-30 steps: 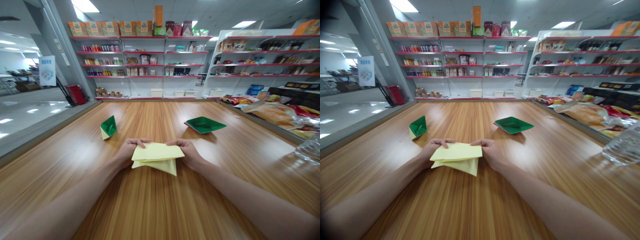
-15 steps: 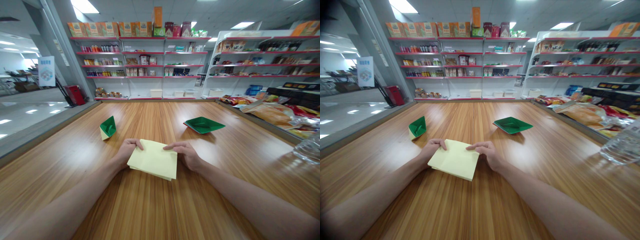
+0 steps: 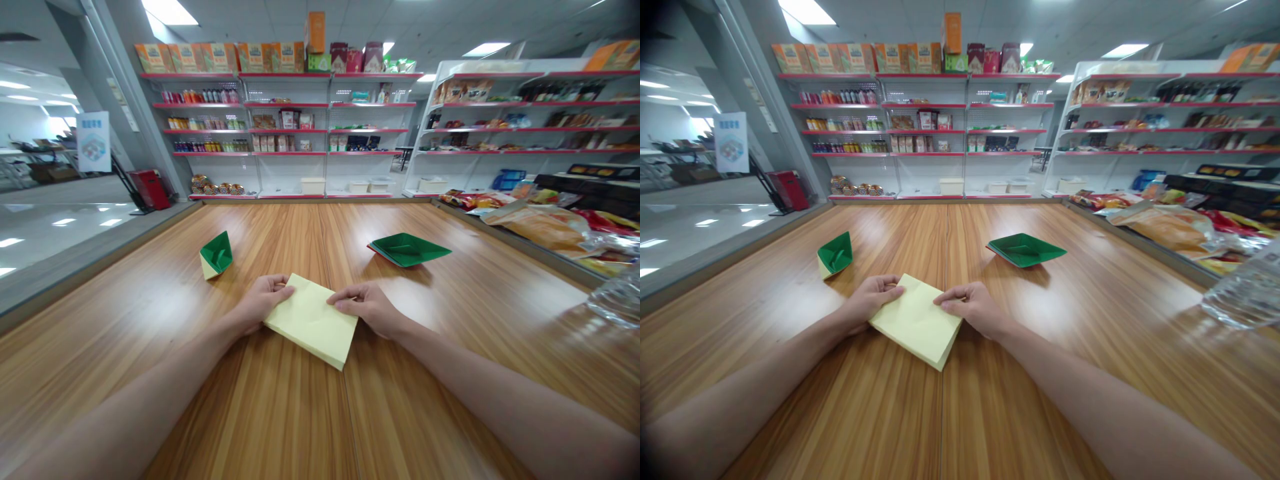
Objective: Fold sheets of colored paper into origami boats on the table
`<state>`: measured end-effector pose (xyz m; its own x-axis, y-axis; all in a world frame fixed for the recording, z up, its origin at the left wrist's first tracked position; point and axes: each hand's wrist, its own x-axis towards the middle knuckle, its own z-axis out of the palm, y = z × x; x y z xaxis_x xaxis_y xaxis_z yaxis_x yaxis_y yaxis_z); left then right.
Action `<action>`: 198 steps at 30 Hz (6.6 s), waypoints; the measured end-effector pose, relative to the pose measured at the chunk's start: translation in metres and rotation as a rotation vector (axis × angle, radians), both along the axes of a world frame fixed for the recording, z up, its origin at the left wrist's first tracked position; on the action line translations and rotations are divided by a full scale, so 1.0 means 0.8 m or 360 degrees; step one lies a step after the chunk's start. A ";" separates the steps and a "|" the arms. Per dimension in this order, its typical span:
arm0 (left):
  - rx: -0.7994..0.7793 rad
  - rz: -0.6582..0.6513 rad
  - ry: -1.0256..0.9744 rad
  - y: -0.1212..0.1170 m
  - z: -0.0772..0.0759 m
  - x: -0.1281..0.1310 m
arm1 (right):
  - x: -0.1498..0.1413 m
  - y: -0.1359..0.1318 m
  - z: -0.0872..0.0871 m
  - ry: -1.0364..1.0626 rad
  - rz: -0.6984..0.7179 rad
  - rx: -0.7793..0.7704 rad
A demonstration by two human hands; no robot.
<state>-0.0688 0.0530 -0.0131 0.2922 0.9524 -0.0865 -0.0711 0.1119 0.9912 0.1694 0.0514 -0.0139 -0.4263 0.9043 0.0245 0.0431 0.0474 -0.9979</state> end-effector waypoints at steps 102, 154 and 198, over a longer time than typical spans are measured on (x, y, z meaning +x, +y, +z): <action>0.0054 0.0498 -0.0472 -0.022 0.004 0.036 | -0.008 -0.010 0.005 -0.0080 0.0515 -0.0033; 0.0108 -0.0025 -0.0107 -0.038 0.007 0.034 | -0.015 -0.016 0.004 0.0060 0.0315 0.0010; -0.0157 0.0083 -0.0513 -0.025 0.007 0.030 | -0.021 -0.029 0.013 -0.0487 0.0371 0.0950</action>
